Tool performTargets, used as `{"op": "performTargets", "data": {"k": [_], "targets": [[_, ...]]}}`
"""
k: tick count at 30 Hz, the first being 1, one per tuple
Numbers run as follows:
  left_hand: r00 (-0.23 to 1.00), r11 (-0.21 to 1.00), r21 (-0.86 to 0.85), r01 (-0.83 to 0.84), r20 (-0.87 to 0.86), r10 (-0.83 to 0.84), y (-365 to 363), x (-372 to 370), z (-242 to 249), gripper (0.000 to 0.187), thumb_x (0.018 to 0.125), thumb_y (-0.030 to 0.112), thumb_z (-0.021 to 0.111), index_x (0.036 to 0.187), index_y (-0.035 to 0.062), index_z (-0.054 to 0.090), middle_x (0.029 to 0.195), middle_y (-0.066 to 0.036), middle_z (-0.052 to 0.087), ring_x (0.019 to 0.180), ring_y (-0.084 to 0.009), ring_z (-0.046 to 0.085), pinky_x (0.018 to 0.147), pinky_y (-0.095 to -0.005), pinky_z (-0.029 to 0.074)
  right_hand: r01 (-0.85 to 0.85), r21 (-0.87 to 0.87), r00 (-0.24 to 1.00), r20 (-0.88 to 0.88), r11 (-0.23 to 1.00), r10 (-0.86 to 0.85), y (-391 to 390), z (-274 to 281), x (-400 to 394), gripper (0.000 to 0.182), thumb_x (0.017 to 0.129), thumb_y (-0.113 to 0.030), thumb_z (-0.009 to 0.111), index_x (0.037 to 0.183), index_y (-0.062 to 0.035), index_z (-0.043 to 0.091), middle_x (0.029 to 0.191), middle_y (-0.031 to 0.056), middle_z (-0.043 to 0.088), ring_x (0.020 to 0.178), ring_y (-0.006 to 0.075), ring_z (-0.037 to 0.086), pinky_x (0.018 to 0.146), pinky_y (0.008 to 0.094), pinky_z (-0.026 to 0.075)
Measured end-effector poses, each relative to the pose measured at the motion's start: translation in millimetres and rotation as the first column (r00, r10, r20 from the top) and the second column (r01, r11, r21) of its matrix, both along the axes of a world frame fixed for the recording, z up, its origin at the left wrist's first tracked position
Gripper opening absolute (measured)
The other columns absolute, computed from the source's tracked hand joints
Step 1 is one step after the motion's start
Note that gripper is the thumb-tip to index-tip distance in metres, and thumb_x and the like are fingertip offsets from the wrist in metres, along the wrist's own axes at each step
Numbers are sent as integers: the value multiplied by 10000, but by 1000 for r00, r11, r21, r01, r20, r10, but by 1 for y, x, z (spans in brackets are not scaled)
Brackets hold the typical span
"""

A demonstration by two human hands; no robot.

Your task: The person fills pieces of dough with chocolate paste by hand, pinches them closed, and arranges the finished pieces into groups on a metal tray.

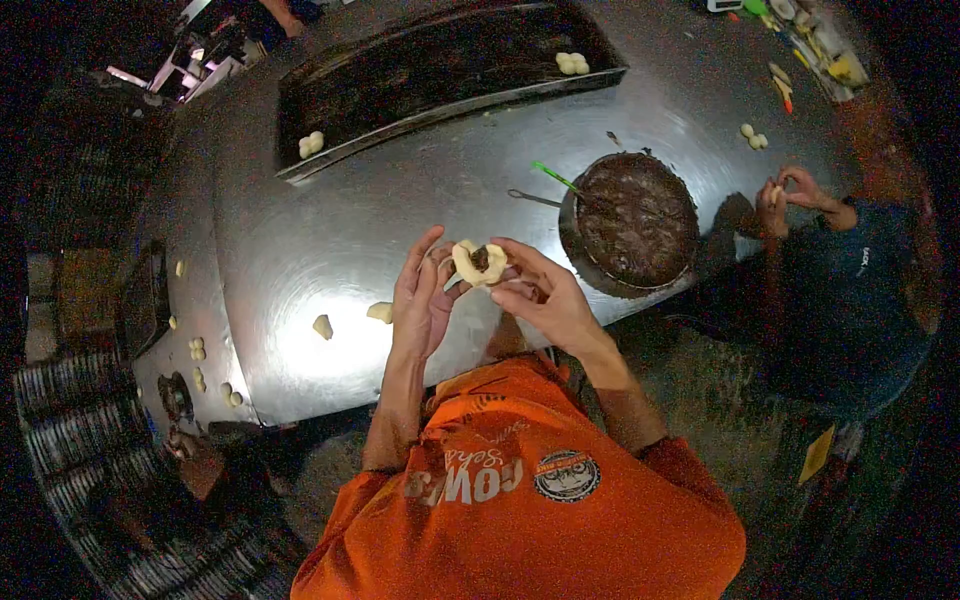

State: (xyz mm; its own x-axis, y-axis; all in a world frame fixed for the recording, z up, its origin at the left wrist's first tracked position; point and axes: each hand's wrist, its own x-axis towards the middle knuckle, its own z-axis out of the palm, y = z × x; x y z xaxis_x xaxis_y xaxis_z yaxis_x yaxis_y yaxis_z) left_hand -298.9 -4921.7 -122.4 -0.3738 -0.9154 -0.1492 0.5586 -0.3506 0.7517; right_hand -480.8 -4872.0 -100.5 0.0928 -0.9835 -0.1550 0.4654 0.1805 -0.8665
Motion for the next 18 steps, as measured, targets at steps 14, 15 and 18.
{"op": "performTargets", "data": {"k": [14, 15, 18], "targets": [[833, 893, -450, -15, 488, 260, 46, 79, 18, 378, 1010, 185, 558, 1341, 9, 516, 1300, -121, 537, 1195, -205, 536, 985, -351, 475, -184, -398, 638, -744, 899, -199, -10, 23, 73, 186, 877, 1, 689, 1062, 23, 692, 1033, 131, 650, 938, 210, 664, 774, 303, 550], [833, 892, -451, -26, 484, 269, 46, 84, 13, 378, 1010, 185, 558, 1341, 9, 516, 1300, -121, 537, 1195, -205, 536, 985, -351, 475, -196, -399, 636, -747, 896, -193, -8, 23, 81, 186, 877, 1, 689, 1062, 23, 692, 1033, 131, 650, 938, 210, 664, 774, 303, 550], [989, 994, -103, -43, 139, 57, 46, 92, 3, 409, 1001, 218, 593, 1344, 17, 494, 1268, -95, 542, 1186, -179, 549, 994, -343, 496, -145, -419, 733, -654, 897, -187, -6, 22, 105, 206, 876, 3, 686, 1081, 19, 698, 1035, 117, 672, 941, 203, 671, 806, 289, 537]]}}
